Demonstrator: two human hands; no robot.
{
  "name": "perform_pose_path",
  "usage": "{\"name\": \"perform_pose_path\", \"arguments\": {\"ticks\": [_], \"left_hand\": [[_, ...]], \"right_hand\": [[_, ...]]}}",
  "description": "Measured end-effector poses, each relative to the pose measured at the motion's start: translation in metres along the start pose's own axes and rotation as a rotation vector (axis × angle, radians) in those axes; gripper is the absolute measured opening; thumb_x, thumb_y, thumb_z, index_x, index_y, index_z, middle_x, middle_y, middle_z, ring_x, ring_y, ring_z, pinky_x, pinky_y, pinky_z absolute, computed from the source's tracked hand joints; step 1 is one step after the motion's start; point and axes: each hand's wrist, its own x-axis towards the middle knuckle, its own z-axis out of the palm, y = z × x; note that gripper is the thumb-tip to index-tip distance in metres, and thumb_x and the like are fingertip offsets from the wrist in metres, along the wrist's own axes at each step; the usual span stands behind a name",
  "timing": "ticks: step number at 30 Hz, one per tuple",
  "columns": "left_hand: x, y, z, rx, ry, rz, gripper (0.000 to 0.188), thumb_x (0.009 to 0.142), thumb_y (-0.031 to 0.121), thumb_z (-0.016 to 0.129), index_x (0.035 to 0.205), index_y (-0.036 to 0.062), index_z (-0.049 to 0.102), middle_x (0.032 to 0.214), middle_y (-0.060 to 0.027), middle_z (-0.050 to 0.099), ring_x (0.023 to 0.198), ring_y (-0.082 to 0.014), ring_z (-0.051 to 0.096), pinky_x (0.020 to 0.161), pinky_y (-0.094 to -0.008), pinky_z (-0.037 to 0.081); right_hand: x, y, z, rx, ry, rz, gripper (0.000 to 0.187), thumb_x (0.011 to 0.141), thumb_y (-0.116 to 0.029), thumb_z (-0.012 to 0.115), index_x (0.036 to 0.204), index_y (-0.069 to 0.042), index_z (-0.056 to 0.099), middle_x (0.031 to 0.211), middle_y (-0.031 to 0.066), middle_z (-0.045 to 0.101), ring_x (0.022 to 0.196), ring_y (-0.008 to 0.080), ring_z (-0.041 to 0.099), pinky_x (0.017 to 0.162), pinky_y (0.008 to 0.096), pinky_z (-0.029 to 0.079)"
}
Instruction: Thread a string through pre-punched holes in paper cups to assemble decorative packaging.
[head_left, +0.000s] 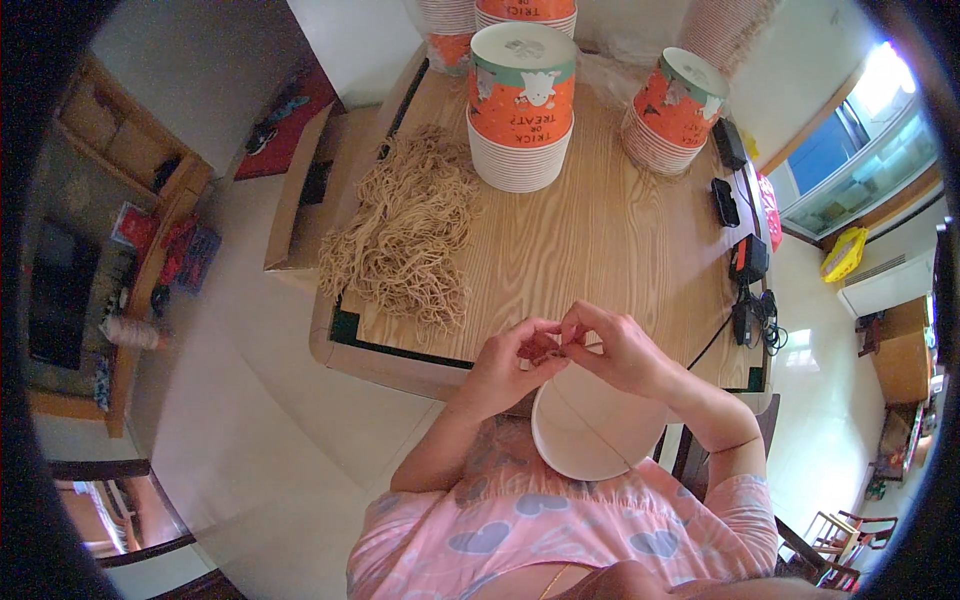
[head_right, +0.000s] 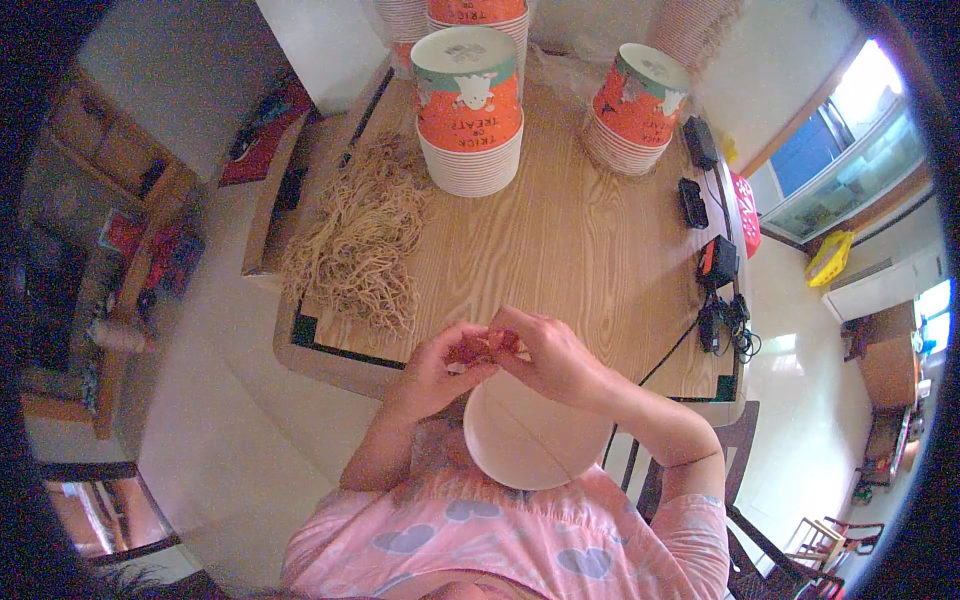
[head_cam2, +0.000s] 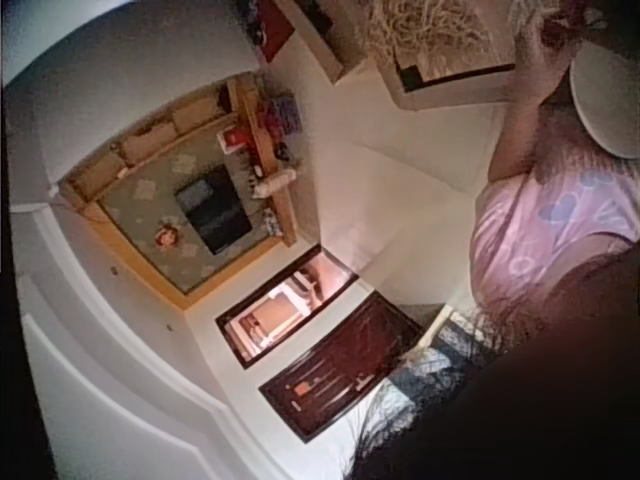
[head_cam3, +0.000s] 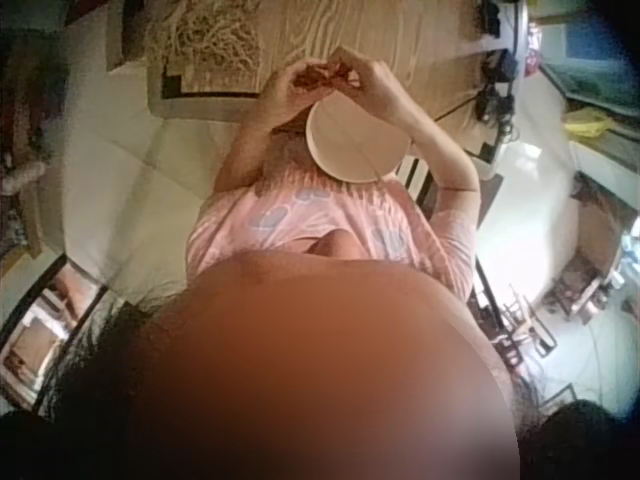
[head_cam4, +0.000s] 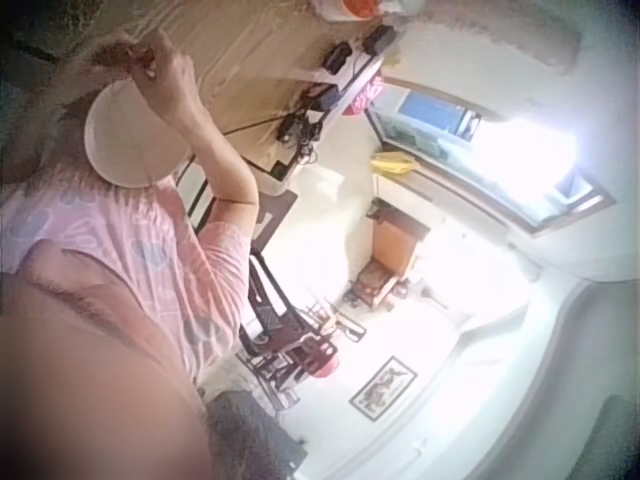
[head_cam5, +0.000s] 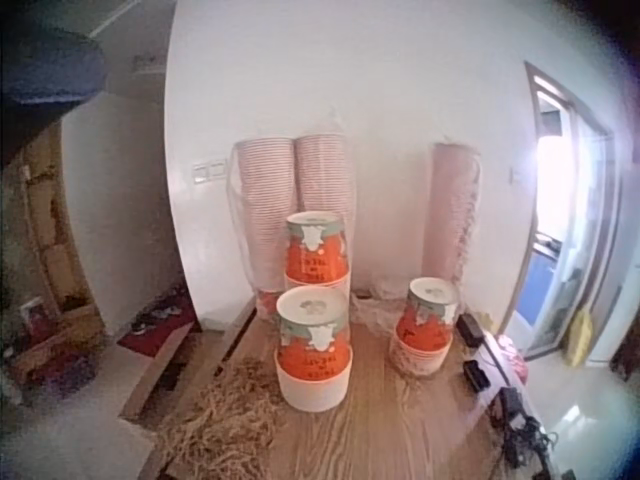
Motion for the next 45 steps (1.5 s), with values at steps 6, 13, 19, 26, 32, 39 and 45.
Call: {"name": "perform_pose_path", "arguments": {"ticks": [6, 13, 19, 26, 32, 39, 45], "left_hand": [[-0.003, -0.004, 0.000, -0.024, 0.082, -0.088, 0.021, 0.078, 0.009, 0.069, 0.096, 0.0000, 0.062, 0.084, -0.0039, 0.065, 0.074, -0.0075, 0.060, 0.065, -0.0229, 0.049], [-0.008, -0.005, -0.004, 0.042, 0.085, -0.123, 0.011, 0.079, 0.005, 0.067, 0.087, -0.0014, 0.064, 0.081, -0.0031, 0.065, 0.074, -0.0075, 0.060, 0.065, -0.0218, 0.049], [-0.011, -0.009, -0.008, 0.007, 0.092, -0.089, 0.011, 0.079, 0.003, 0.065, 0.089, -0.0015, 0.064, 0.082, -0.0032, 0.065, 0.074, -0.0066, 0.059, 0.065, -0.0213, 0.049], [-0.010, -0.007, -0.007, -0.136, 0.085, -0.145, 0.011, 0.080, 0.002, 0.065, 0.090, -0.0019, 0.063, 0.086, -0.0046, 0.066, 0.077, -0.0079, 0.061, 0.069, -0.0217, 0.049], [-0.009, -0.003, -0.007, -0.155, 0.111, -0.166, 0.014, 0.080, 0.001, 0.065, 0.094, -0.0017, 0.062, 0.089, -0.0059, 0.066, 0.080, -0.0088, 0.061, 0.073, -0.0223, 0.050], [-0.007, -0.006, -0.005, -0.165, 0.092, -0.185, 0.015, 0.080, 0.001, 0.065, 0.095, -0.0016, 0.062, 0.088, -0.0049, 0.065, 0.081, -0.0084, 0.061, 0.073, -0.0220, 0.050], [-0.006, -0.009, -0.003, -0.173, 0.097, -0.183, 0.012, 0.080, 0.000, 0.065, 0.092, -0.0012, 0.061, 0.087, -0.0038, 0.065, 0.080, -0.0076, 0.060, 0.072, -0.0216, 0.050]], "right_hand": [[0.000, -0.002, 0.000, 0.016, 0.000, 0.021, 0.011, 0.080, -0.003, 0.059, 0.088, -0.001, 0.051, 0.078, 0.0084, 0.058, 0.075, 0.0191, 0.060, 0.067, 0.0326, 0.052], [-0.001, 0.005, 0.003, -0.013, 0.032, -0.086, 0.010, 0.081, -0.003, 0.059, 0.088, -0.002, 0.051, 0.077, 0.0082, 0.056, 0.073, 0.0207, 0.059, 0.063, 0.0316, 0.049], [-0.001, 0.011, 0.006, -0.049, 0.065, -0.171, 0.012, 0.081, -0.006, 0.060, 0.090, -0.002, 0.052, 0.077, 0.0076, 0.055, 0.072, 0.0213, 0.058, 0.063, 0.0318, 0.048], [-0.001, 0.001, 0.002, -0.124, 0.006, -0.181, 0.015, 0.080, -0.014, 0.062, 0.087, -0.003, 0.056, 0.074, 0.0083, 0.057, 0.074, 0.0241, 0.057, 0.065, 0.0347, 0.047], [-0.002, 0.006, 0.002, -0.153, 0.038, -0.201, 0.011, 0.077, -0.012, 0.062, 0.079, -0.002, 0.058, 0.075, 0.0103, 0.059, 0.075, 0.0278, 0.057, 0.066, 0.0371, 0.046], [-0.002, 0.005, 0.001, -0.201, 0.054, -0.207, 0.011, 0.078, -0.012, 0.061, 0.079, -0.002, 0.058, 0.074, 0.0107, 0.058, 0.075, 0.0281, 0.057, 0.066, 0.0372, 0.046], [-0.002, 0.001, -0.002, -0.193, 0.059, -0.198, 0.013, 0.077, -0.014, 0.063, 0.080, -0.003, 0.058, 0.071, 0.0097, 0.056, 0.071, 0.0257, 0.056, 0.064, 0.0359, 0.046]]}}
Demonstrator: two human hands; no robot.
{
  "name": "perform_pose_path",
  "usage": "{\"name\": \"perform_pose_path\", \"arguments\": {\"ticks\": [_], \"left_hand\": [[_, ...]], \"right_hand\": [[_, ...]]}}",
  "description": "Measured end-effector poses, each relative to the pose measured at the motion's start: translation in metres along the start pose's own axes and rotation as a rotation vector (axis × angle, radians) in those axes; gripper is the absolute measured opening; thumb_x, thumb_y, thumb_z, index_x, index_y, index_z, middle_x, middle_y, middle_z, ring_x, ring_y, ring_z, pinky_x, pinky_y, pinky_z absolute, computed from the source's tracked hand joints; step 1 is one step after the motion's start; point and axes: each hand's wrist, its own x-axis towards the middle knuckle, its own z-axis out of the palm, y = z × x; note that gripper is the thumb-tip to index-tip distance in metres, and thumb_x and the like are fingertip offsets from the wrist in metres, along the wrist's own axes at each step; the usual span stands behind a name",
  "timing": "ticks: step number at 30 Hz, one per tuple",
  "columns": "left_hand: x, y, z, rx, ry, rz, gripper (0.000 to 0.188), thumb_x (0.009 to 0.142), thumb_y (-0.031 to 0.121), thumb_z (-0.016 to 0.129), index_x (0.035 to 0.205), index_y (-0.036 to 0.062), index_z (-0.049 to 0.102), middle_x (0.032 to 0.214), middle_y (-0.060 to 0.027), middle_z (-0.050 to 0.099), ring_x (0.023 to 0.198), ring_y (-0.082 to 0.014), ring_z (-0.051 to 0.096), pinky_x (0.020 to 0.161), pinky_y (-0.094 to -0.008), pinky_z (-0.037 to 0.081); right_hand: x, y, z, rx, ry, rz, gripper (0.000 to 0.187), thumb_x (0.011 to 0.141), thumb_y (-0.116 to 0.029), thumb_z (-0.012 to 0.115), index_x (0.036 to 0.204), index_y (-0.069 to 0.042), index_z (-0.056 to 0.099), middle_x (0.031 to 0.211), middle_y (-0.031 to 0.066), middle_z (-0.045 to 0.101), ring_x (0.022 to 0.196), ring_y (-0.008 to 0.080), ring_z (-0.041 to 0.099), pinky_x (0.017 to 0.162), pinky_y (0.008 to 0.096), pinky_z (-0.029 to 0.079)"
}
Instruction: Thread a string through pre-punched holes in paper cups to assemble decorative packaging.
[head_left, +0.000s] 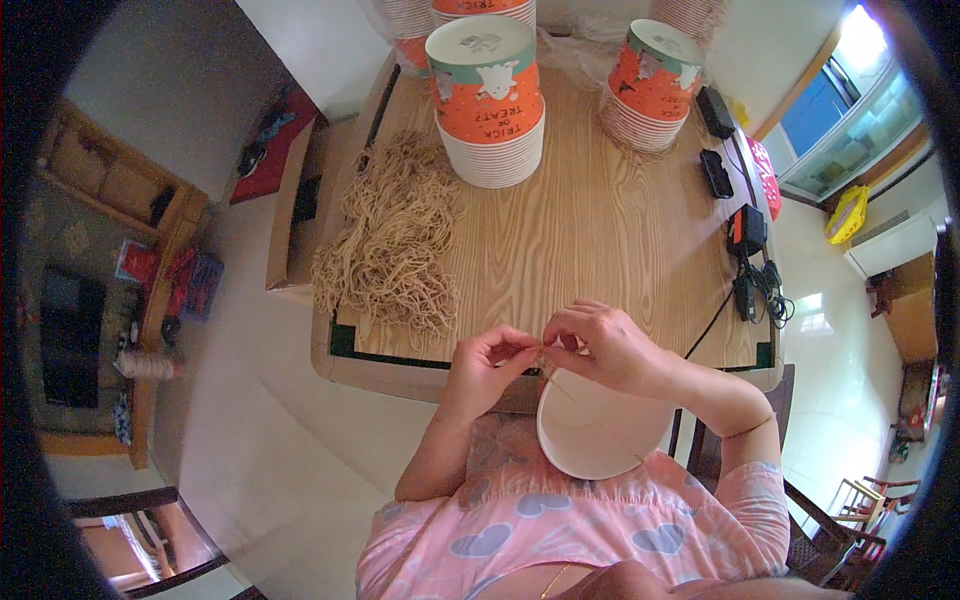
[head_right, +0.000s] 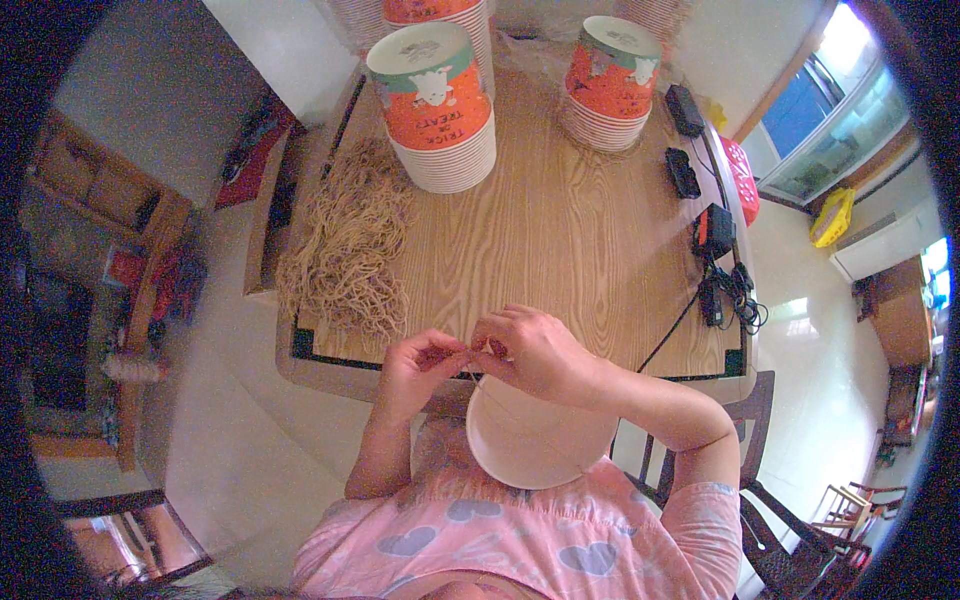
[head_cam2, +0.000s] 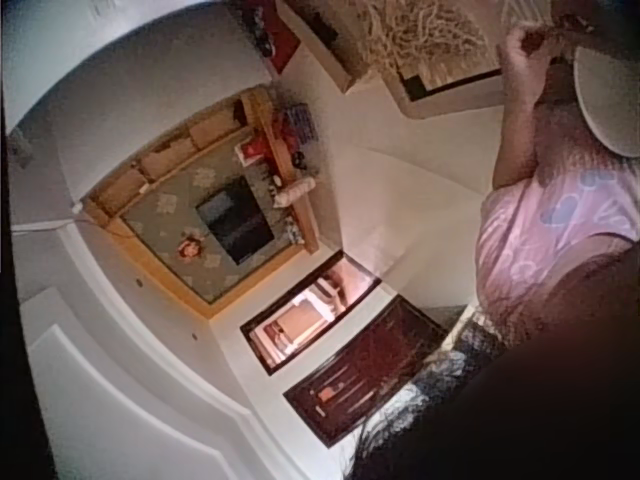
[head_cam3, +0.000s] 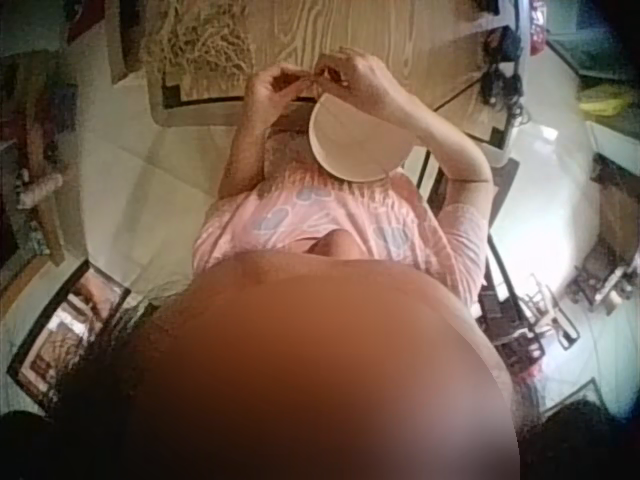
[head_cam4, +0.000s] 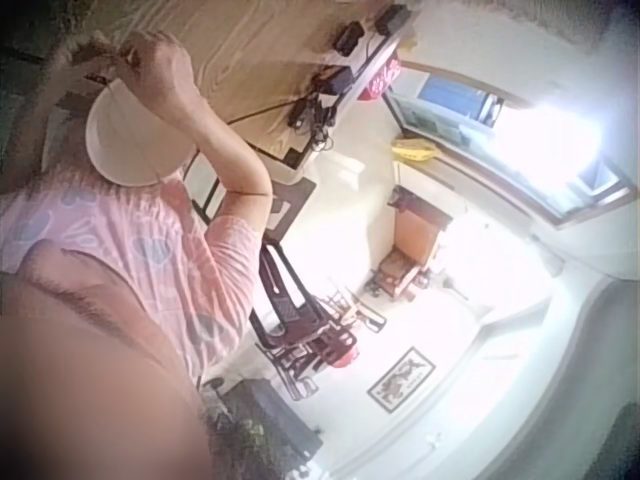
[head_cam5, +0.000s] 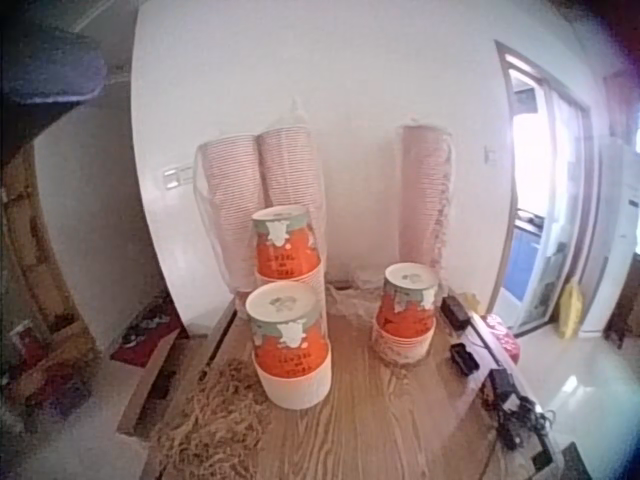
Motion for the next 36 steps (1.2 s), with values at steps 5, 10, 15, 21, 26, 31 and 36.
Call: {"name": "perform_pose_path", "arguments": {"ticks": [5, 10, 15, 21, 26, 31, 36], "left_hand": [[0.000, 0.001, 0.000, 0.026, 0.003, 0.020, 0.010, 0.080, -0.001, 0.064, 0.090, -0.0009, 0.061, 0.085, -0.0032, 0.064, 0.079, -0.0072, 0.060, 0.072, -0.0214, 0.050], [-0.001, 0.001, -0.001, -0.054, 0.009, 0.023, 0.012, 0.080, -0.001, 0.065, 0.091, -0.0002, 0.060, 0.087, -0.0032, 0.063, 0.081, -0.0075, 0.059, 0.074, -0.0220, 0.049], [0.000, 0.003, 0.000, -0.065, -0.006, 0.002, 0.014, 0.080, 0.000, 0.065, 0.092, 0.0004, 0.060, 0.089, -0.0031, 0.063, 0.083, -0.0075, 0.058, 0.075, -0.0222, 0.049], [0.002, 0.005, 0.004, -0.039, 0.002, 0.024, 0.017, 0.080, 0.002, 0.066, 0.096, 0.0005, 0.061, 0.090, -0.0034, 0.063, 0.084, -0.0078, 0.058, 0.076, -0.0224, 0.048], [0.003, 0.005, 0.005, -0.013, 0.004, 0.044, 0.018, 0.080, 0.003, 0.066, 0.097, 0.0011, 0.061, 0.090, -0.0037, 0.064, 0.083, -0.0082, 0.059, 0.076, -0.0227, 0.048], [0.004, 0.003, 0.005, -0.008, 0.036, 0.064, 0.010, 0.079, 0.005, 0.067, 0.088, 0.0019, 0.063, 0.086, -0.0031, 0.064, 0.080, -0.0075, 0.059, 0.071, -0.0226, 0.048], [0.003, 0.002, 0.002, 0.123, 0.028, 0.227, 0.008, 0.077, 0.004, 0.067, 0.083, 0.0022, 0.062, 0.083, -0.0032, 0.062, 0.078, -0.0104, 0.058, 0.070, -0.0253, 0.046]], "right_hand": [[0.001, 0.000, -0.004, 0.114, -0.081, 0.113, 0.013, 0.074, -0.013, 0.065, 0.081, -0.004, 0.057, 0.069, 0.0076, 0.055, 0.068, 0.0229, 0.055, 0.062, 0.0342, 0.046], [0.003, 0.001, -0.002, 0.056, -0.086, 0.070, 0.012, 0.075, -0.012, 0.063, 0.080, -0.003, 0.058, 0.070, 0.0086, 0.056, 0.070, 0.0240, 0.056, 0.064, 0.0347, 0.046], [0.002, 0.006, 0.001, 0.017, -0.071, 0.011, 0.012, 0.077, -0.013, 0.062, 0.079, -0.001, 0.059, 0.072, 0.0108, 0.058, 0.073, 0.0271, 0.056, 0.065, 0.0363, 0.046], [0.001, 0.005, -0.001, 0.018, -0.071, 0.011, 0.014, 0.079, -0.014, 0.060, 0.081, -0.001, 0.062, 0.071, 0.0121, 0.057, 0.072, 0.0288, 0.055, 0.065, 0.0376, 0.045], [0.000, 0.007, 0.000, 0.027, -0.047, -0.021, 0.014, 0.079, -0.014, 0.060, 0.082, 0.000, 0.062, 0.070, 0.0123, 0.055, 0.068, 0.0290, 0.054, 0.063, 0.0385, 0.045], [0.001, 0.009, 0.001, 0.015, -0.049, -0.034, 0.012, 0.079, -0.011, 0.059, 0.082, 0.000, 0.061, 0.072, 0.0128, 0.057, 0.071, 0.0304, 0.055, 0.064, 0.0385, 0.045], [0.002, 0.008, 0.003, -0.004, -0.017, 0.002, 0.010, 0.080, -0.009, 0.057, 0.081, 0.000, 0.060, 0.074, 0.0131, 0.058, 0.075, 0.0315, 0.056, 0.066, 0.0384, 0.046]]}}
